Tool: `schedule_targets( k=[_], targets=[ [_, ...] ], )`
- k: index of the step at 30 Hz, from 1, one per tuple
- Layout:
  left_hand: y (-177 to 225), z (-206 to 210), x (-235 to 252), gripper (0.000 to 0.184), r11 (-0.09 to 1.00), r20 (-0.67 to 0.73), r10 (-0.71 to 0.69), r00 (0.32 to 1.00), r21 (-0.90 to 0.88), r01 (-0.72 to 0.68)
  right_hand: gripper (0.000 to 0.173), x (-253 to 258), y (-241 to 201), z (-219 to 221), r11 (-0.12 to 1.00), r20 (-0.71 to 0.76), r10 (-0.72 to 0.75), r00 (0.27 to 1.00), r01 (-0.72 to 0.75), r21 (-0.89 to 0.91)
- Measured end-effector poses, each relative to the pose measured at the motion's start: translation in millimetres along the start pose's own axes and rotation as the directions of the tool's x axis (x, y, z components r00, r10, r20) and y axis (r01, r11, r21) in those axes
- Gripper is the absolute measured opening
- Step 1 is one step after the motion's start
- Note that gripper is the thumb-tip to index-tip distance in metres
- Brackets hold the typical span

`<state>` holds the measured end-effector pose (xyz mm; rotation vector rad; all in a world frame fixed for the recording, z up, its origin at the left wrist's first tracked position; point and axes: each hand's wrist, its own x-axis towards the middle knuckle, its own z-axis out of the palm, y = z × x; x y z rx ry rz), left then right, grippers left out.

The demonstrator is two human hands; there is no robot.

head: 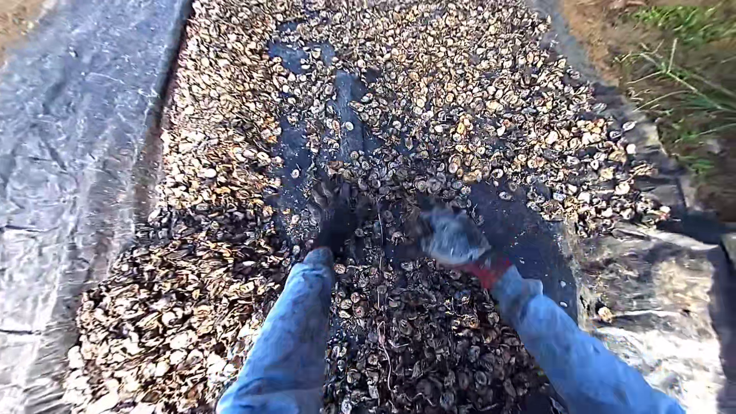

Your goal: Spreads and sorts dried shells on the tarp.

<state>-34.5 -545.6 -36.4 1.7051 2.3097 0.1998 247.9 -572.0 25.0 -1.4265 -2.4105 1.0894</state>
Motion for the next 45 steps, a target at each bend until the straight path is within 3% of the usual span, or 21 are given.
schedule_targets(
  k=[2, 4, 5, 7, 11, 14, 16, 17, 20, 22, 25, 27, 29, 31, 33, 35, 37, 39, 40, 42, 45],
  targets=[
    [16, 1, -17, 0.078, 0.978, -0.093, 0.201, 0.975, -0.038, -0.205, 0.092, -46, -15, 57, 0.954, 0.235, -0.184, 0.954, 0.231, -0.190],
    [39, 14, -9, 0.076, 0.929, -0.126, 0.363, 0.923, -0.030, -0.369, 0.089, -91, -3, 94, 0.943, 0.266, -0.224, 0.938, 0.278, -0.185],
    [51, 24, -1, 0.077, 0.898, -0.106, 0.436, 0.894, -0.006, -0.439, 0.082, -101, 8, 98, 0.947, 0.167, -0.219, 0.961, 0.250, -0.202],
    [74, 44, 18, 0.082, 0.854, -0.064, 0.520, 0.852, 0.016, -0.520, 0.072, -101, 31, 80, 0.961, 0.024, -0.088, 0.996, 0.092, -0.262],
    [118, 65, -3, 0.092, 0.833, 0.098, 0.552, 0.828, -0.086, -0.546, 0.090, -113, 65, 46, 0.892, -0.095, 0.325, 0.941, -0.338, -0.299],
    [120, 66, -58, 0.106, 0.740, 0.363, 0.660, 0.658, -0.163, -0.652, 0.087, -159, 92, 38, 0.807, -0.218, 0.479, 0.850, -0.525, -0.270],
    [115, 58, -85, 0.084, 0.740, 0.470, 0.650, 0.597, -0.211, -0.639, 0.060, -190, 120, 35, 0.811, -0.371, 0.489, 0.789, -0.568, -0.140],
    [118, 50, -87, 0.068, 0.770, 0.486, 0.625, 0.611, -0.258, -0.583, 0.054, -195, 129, 22, 0.804, -0.373, 0.545, 0.751, -0.594, -0.020],
    [136, 46, -55, 0.057, 0.759, 0.285, 0.649, 0.706, -0.316, -0.570, 0.046, -179, 149, -21, 0.669, -0.361, 0.743, 0.564, -0.657, 0.349],
    [149, 49, -15, 0.063, 0.692, 0.068, 0.708, 0.703, -0.266, -0.671, 0.043, -160, 158, -37, 0.645, -0.408, 0.761, 0.505, -0.656, 0.391],
    [185, 56, 40, 0.077, 0.784, -0.012, 0.621, 0.784, 0.011, -0.620, 0.051, -132, 142, -22, 0.809, -0.423, 0.572, 0.703, -0.569, 0.147],
    [201, 72, 57, 0.079, 0.840, 0.062, 0.534, 0.843, 0.075, -0.538, 0.075, -111, 93, 7, 0.893, -0.261, 0.426, 0.866, -0.449, -0.036],
    [201, 80, 49, 0.074, 0.724, 0.121, 0.679, 0.724, 0.055, -0.687, 0.093, -104, 49, 63, 0.976, -0.232, 0.143, 0.962, -0.176, -0.127],
    [195, 81, 41, 0.079, 0.543, 0.212, 0.818, 0.534, 0.020, -0.839, 0.084, -106, 37, 111, 0.997, -0.257, -0.072, 0.964, 0.063, -0.046],
    [183, 81, 56, 0.083, 0.452, 0.235, 0.863, 0.446, 0.032, -0.891, 0.074, -103, 58, 112, 0.991, -0.302, -0.133, 0.944, 0.122, -0.055],
    [175, 83, 80, 0.081, 0.518, 0.101, 0.847, 0.521, 0.055, -0.853, 0.067, -101, 93, 88, 0.984, -0.442, -0.127, 0.888, 0.056, -0.170],
    [189, 78, 103, 0.079, 0.689, -0.010, 0.723, 0.690, 0.075, -0.721, 0.071, -104, 124, 61, 0.972, -0.495, -0.003, 0.869, -0.114, -0.207],
    [212, 75, 123, 0.080, 0.837, -0.009, 0.547, 0.837, 0.030, -0.547, 0.079, -111, 142, 39, 0.912, -0.477, 0.194, 0.857, -0.337, -0.235],
    [223, 75, 125, 0.076, 0.869, 0.030, 0.494, 0.869, 0.027, -0.495, 0.084, -117, 146, 30, 0.871, -0.448, 0.295, 0.844, -0.430, -0.236],
    [241, 81, 117, 0.077, 0.826, 0.101, 0.554, 0.826, 0.053, -0.560, 0.081, -137, 151, 20, 0.816, -0.466, 0.430, 0.774, -0.554, -0.166],
    [223, 85, 76, 0.084, 0.605, 0.176, 0.789, 0.589, -0.052, -0.794, 0.071, -181, 165, 25, 0.684, -0.534, 0.596, 0.599, -0.728, -0.053]
  ],
)
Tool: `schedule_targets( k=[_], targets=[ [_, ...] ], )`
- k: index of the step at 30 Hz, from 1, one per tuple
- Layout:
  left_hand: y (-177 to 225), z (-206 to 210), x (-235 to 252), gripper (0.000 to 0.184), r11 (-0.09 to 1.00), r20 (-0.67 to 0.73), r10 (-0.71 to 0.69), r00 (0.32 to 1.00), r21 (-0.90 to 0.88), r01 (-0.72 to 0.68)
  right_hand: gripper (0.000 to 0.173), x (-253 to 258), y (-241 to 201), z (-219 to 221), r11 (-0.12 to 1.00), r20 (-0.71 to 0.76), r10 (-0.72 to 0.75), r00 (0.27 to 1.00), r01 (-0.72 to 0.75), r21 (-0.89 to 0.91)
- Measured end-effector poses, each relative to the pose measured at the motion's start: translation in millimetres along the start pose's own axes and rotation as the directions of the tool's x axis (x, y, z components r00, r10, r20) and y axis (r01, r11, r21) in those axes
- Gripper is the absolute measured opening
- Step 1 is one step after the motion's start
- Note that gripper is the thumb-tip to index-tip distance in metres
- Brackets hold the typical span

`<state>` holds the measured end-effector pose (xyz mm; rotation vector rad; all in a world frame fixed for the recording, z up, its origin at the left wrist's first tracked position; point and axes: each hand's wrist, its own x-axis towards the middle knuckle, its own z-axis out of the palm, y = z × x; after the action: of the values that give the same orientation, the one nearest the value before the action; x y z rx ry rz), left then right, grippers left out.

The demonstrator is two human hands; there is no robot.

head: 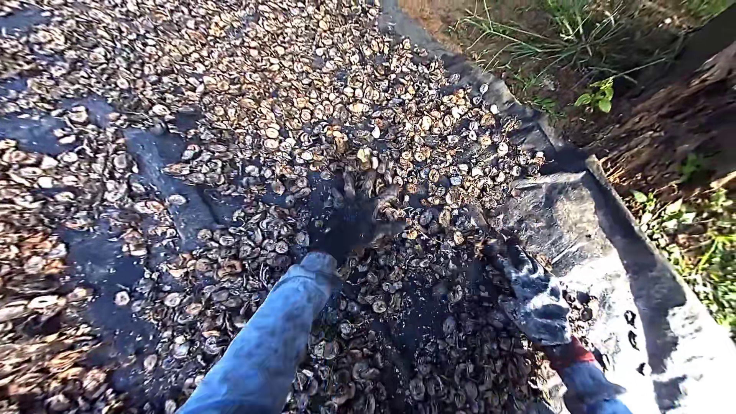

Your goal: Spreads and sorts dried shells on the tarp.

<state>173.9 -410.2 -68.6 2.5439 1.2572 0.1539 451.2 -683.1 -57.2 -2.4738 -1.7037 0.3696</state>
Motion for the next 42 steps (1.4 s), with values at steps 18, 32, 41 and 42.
schedule_targets(
  k=[18, 32, 41, 42],
  targets=[
    [97, 43, 97, 0.084, 0.999, -0.057, 0.032, 0.998, 0.001, -0.032, 0.090, 32, 39, 17, 0.997, -0.020, -0.071, 0.997, 0.071, -0.002],
    [176, 59, 33, 0.089, 0.954, 0.039, 0.282, 0.959, -0.116, -0.276, 0.047, 105, 87, -39, 0.976, -0.187, 0.203, 0.961, -0.184, 0.114],
    [232, 101, 109, 0.060, 0.931, 0.053, 0.337, 0.940, -0.166, -0.324, 0.074, 175, 135, -28, 0.977, -0.185, 0.113, 0.976, -0.143, -0.156],
    [238, 102, 116, 0.064, 0.937, 0.027, 0.320, 0.947, -0.154, -0.312, 0.074, 169, 138, -29, 0.983, -0.164, 0.111, 0.980, -0.132, -0.126]
  ],
)
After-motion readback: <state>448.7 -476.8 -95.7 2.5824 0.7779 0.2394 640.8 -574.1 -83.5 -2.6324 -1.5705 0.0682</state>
